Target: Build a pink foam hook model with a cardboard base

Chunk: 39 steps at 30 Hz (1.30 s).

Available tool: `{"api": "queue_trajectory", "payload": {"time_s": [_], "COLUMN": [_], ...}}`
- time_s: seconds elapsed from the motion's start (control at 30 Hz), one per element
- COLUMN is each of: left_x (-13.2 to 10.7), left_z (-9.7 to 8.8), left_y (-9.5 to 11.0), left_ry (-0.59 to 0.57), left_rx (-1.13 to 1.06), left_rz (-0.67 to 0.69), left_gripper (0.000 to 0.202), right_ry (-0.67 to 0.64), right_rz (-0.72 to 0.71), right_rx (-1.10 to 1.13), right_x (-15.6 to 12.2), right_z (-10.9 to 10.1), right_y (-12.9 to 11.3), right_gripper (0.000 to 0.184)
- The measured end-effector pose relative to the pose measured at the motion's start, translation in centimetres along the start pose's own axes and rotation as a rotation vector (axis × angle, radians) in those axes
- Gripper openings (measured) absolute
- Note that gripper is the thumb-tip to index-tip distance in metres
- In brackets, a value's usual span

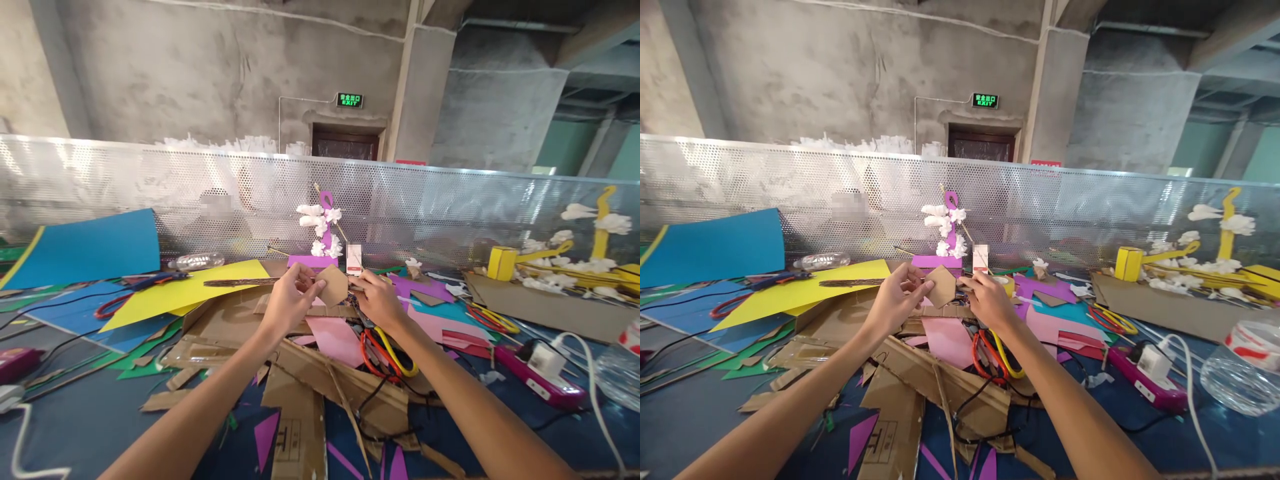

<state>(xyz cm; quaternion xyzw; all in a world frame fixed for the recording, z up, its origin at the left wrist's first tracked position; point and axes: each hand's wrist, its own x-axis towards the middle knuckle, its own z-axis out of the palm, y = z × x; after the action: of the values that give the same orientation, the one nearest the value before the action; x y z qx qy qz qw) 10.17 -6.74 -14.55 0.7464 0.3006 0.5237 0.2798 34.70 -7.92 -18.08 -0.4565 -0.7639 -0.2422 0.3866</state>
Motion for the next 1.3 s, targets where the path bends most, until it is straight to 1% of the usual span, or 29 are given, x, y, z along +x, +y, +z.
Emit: {"api": "queue_trajectory", "payload": {"time_s": [0.1, 0.17, 0.27, 0.37, 0.47, 0.53, 0.57, 0.67, 0.73, 0.93, 1.0, 1.07, 1.1, 1.13, 1.2, 1.27, 1.3], "left_x": [-0.1, -0.1, -0.2, -0.2, -0.3, -0.5, -0.5, -0.7, -0.7, -0.7, -0.7, -0.6, -0.6, -0.5, -0.5, -0.6, -0.7], "left_z": [0.0, 0.0, 0.0, 0.1, 0.1, 0.0, 0.0, 0.0, 0.0, 0.2, -0.2, -0.7, -1.1, -1.3, -1.6, -1.5, -1.3], "left_y": [0.3, 0.5, 0.6, 0.5, 0.4, 0.4, 0.4, 0.4, 0.2, -0.3, 0.0, 0.5, 0.7, 0.9, 0.9, 0.3, -0.2], "left_ry": [-0.004, 0.001, 0.01, -0.005, -0.007, -0.01, -0.02, -0.076, -0.095, -0.07, -0.052, -0.059, -0.087, -0.141, -0.296, -0.448, -0.504], "left_rx": [0.047, 0.093, 0.181, 0.269, 0.348, 0.401, 0.421, 0.443, 0.453, 0.505, 0.492, 0.453, 0.438, 0.435, 0.475, 0.555, 0.596], "left_rz": [0.007, 0.045, 0.126, 0.215, 0.329, 0.381, 0.393, 0.39, 0.389, 0.398, 0.403, 0.408, 0.411, 0.412, 0.396, 0.356, 0.331], "left_gripper": [0.023, 0.023, 0.02, 0.008, 0.011, 0.011, 0.014, 0.035, 0.043, 0.041, 0.041, 0.04, 0.038, 0.036, 0.028, 0.024, 0.024], "right_ry": [-0.003, -0.006, -0.011, -0.02, -0.029, -0.038, -0.042, -0.049, -0.052, -0.069, -0.074, -0.065, -0.051, -0.027, 0.032, 0.067, 0.072], "right_rz": [0.003, -0.002, -0.014, 0.0, 0.026, 0.036, 0.038, 0.052, 0.07, 0.093, 0.113, 0.163, 0.201, 0.248, 0.352, 0.445, 0.49], "right_rx": [-0.008, -0.012, -0.02, -0.031, -0.045, -0.053, -0.056, -0.069, -0.076, -0.083, -0.071, -0.05, -0.031, -0.004, 0.094, 0.245, 0.319], "right_x": [0.0, 0.0, 0.0, -0.1, -0.1, 0.0, 0.0, 0.2, 0.2, 0.2, 0.3, 0.3, 0.4, 0.4, 0.3, 0.3, 0.3], "right_z": [-0.1, -0.1, 0.0, 0.2, 0.3, 0.3, 0.2, -0.1, -0.3, -0.1, -0.1, -0.2, -0.3, -0.6, -1.2, -2.1, -2.5], "right_y": [-0.1, 0.0, 0.0, -0.1, -0.2, -0.4, -0.4, -0.5, -0.5, -0.9, -0.5, 0.4, 1.1, 1.9, 3.5, 4.7, 5.1], "right_gripper": [0.032, 0.032, 0.034, 0.035, 0.031, 0.028, 0.027, 0.026, 0.025, 0.025, 0.024, 0.023, 0.023, 0.025, 0.03, 0.034, 0.037]}}
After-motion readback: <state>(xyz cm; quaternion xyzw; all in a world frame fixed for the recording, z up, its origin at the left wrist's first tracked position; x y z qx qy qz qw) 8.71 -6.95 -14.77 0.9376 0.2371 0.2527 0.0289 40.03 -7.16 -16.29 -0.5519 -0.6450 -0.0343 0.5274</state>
